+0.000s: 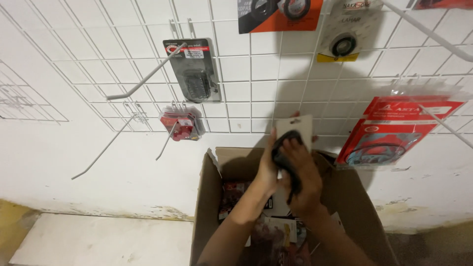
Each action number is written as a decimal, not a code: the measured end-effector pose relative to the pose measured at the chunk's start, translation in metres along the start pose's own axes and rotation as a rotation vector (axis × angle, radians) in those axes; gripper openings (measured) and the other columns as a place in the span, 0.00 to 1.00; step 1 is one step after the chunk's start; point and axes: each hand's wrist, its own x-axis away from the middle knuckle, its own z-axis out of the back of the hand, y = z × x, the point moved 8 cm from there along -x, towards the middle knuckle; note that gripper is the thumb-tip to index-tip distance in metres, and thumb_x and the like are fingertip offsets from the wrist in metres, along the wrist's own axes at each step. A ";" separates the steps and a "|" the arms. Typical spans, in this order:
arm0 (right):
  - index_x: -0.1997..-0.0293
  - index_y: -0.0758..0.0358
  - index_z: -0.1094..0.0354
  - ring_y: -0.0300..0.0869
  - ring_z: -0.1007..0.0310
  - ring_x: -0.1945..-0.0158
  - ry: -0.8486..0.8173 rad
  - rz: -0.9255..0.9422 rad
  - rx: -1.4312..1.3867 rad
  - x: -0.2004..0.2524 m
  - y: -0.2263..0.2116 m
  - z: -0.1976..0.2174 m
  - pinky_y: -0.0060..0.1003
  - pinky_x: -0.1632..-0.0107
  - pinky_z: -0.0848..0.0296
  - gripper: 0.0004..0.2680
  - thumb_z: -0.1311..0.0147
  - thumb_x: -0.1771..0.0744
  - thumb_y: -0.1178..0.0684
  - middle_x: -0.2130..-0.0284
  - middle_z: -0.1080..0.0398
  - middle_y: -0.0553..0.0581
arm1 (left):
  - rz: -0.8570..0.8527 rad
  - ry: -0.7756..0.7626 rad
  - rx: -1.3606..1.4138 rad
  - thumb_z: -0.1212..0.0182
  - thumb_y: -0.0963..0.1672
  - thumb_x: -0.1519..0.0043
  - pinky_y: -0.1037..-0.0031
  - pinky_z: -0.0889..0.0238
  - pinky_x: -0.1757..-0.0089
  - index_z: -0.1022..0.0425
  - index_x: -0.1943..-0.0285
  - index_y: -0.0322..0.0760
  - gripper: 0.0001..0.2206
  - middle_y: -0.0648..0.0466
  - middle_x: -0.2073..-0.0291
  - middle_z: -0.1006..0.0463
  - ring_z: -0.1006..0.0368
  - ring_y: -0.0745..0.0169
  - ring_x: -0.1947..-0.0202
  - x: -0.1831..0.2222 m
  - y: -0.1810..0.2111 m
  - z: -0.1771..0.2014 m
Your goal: Cleaning packaged automotive parts with a cloth and hanging them onto a wire display rack.
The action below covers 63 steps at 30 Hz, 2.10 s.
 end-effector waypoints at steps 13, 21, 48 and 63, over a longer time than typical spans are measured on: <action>0.42 0.70 0.28 0.63 0.29 0.39 -0.044 -0.078 -0.030 0.009 -0.006 0.001 0.56 0.37 0.32 0.13 0.47 0.33 0.58 0.45 0.27 0.70 | 0.025 0.235 0.144 0.53 0.62 0.38 0.80 0.33 0.52 0.40 0.24 0.44 0.36 0.42 0.38 0.29 0.28 0.54 0.44 0.006 0.016 -0.014; 0.39 0.72 0.31 0.61 0.32 0.34 0.057 -0.111 -0.017 -0.014 -0.007 0.019 0.54 0.33 0.36 0.13 0.52 0.29 0.58 0.40 0.30 0.69 | -0.195 0.288 0.283 0.46 0.59 0.35 0.62 0.28 0.52 0.21 0.43 0.42 0.25 0.45 0.51 0.19 0.22 0.49 0.52 0.004 0.046 -0.022; 0.44 0.75 0.29 0.69 0.30 0.41 0.005 -0.067 0.059 0.013 0.001 -0.006 0.63 0.38 0.32 0.17 0.36 0.38 0.59 0.50 0.28 0.77 | -0.142 0.548 0.330 0.43 0.61 0.42 0.57 0.33 0.45 0.24 0.40 0.36 0.32 0.39 0.49 0.20 0.24 0.42 0.49 0.015 0.052 -0.012; 0.49 0.70 0.27 0.52 0.26 0.40 -0.263 0.201 -0.109 0.025 -0.003 -0.018 0.51 0.35 0.28 0.14 0.43 0.36 0.53 0.46 0.26 0.59 | -0.160 0.353 0.335 0.54 0.59 0.36 0.72 0.40 0.49 0.34 0.31 0.34 0.33 0.44 0.44 0.26 0.30 0.58 0.52 0.015 0.062 0.009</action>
